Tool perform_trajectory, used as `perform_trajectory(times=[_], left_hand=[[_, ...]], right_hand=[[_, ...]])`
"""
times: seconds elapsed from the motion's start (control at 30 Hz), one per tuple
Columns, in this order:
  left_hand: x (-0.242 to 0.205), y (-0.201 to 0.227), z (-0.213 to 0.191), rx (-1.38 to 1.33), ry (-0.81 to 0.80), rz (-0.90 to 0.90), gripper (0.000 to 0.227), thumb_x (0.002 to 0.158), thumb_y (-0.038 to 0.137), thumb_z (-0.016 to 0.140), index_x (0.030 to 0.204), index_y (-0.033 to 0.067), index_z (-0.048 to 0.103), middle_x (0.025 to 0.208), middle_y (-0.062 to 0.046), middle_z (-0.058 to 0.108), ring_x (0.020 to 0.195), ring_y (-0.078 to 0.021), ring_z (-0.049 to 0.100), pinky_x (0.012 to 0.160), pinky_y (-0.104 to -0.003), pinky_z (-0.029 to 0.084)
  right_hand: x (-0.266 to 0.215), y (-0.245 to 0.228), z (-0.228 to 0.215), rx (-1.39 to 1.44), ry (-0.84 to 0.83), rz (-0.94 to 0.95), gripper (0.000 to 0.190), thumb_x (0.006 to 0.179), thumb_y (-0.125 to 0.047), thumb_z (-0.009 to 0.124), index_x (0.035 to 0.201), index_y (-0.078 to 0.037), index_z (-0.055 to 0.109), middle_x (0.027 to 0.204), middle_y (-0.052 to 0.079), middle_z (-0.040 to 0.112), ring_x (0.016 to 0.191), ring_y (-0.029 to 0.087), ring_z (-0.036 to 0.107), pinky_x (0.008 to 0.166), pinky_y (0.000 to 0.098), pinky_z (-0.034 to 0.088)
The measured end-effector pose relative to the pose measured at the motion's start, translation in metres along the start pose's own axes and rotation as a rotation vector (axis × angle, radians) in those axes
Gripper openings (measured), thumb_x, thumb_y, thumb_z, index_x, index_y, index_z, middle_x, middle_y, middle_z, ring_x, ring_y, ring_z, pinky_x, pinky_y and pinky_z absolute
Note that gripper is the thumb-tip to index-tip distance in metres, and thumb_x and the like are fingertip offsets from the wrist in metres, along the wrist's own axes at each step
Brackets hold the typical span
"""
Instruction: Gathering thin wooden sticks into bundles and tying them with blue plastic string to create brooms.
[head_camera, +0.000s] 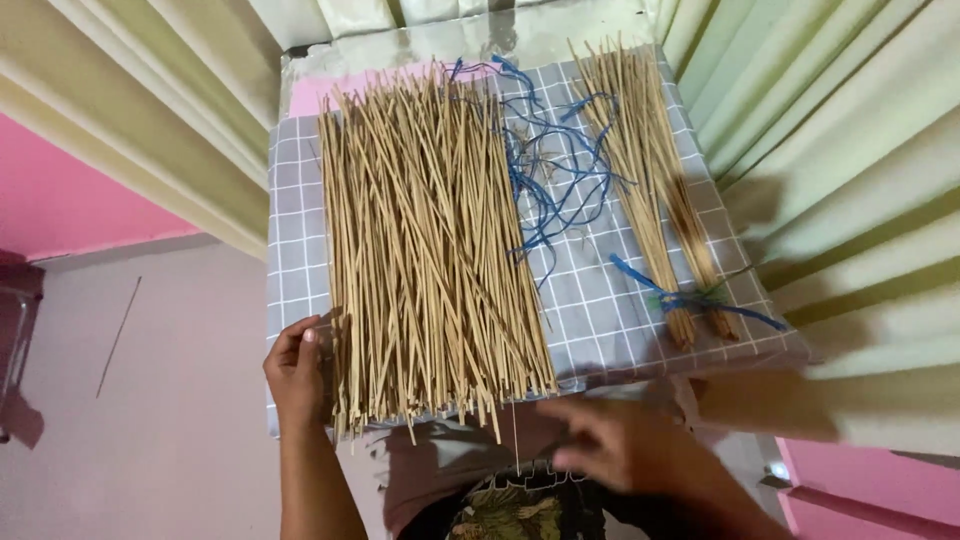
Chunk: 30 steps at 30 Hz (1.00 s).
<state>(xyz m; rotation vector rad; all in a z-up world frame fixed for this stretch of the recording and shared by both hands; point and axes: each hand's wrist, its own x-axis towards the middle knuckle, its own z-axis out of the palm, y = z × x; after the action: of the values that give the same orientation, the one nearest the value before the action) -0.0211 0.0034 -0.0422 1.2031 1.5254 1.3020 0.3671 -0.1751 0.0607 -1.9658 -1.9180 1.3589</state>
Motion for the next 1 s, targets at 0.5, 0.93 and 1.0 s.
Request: perform_trajectory(times=[0.5,0.93,1.0], left_hand=[[0.001,0.009,0.002,-0.008,-0.006,-0.065,0.021,0.097,0.022,0.063,0.112,0.0117,0.073,0.109,-0.006,0.074,0.102,-0.0192,0.068,0.086,-0.032,0.055],[0.001,0.008,0.003,-0.021,-0.041,-0.023,0.022,0.097,0.024,0.065,0.112,0.0099,0.073,0.103,-0.005,0.074,0.095,-0.0163,0.068,0.083,-0.029,0.053],[0.002,0.006,0.002,-0.027,-0.048,-0.015,0.023,0.097,0.025,0.065,0.112,0.0099,0.073,0.103,-0.004,0.073,0.095,-0.0155,0.067,0.082,-0.028,0.052]], right_hand=[[0.036,-0.015,0.014,0.278,-0.530,-0.347,0.042,0.101,-0.034,0.051,0.141,-0.023,0.057,0.156,-0.003,0.052,0.139,0.016,0.055,0.113,0.0368,0.043],[0.056,-0.020,0.027,0.056,-0.773,-0.518,0.067,0.101,-0.053,0.036,0.155,-0.013,0.037,0.159,0.013,0.042,0.142,0.028,0.046,0.115,0.0397,0.037],[0.058,-0.016,0.029,0.086,-0.759,-0.469,0.071,0.099,-0.059,0.035,0.156,-0.016,0.036,0.159,0.014,0.041,0.141,0.029,0.047,0.114,0.0406,0.038]])
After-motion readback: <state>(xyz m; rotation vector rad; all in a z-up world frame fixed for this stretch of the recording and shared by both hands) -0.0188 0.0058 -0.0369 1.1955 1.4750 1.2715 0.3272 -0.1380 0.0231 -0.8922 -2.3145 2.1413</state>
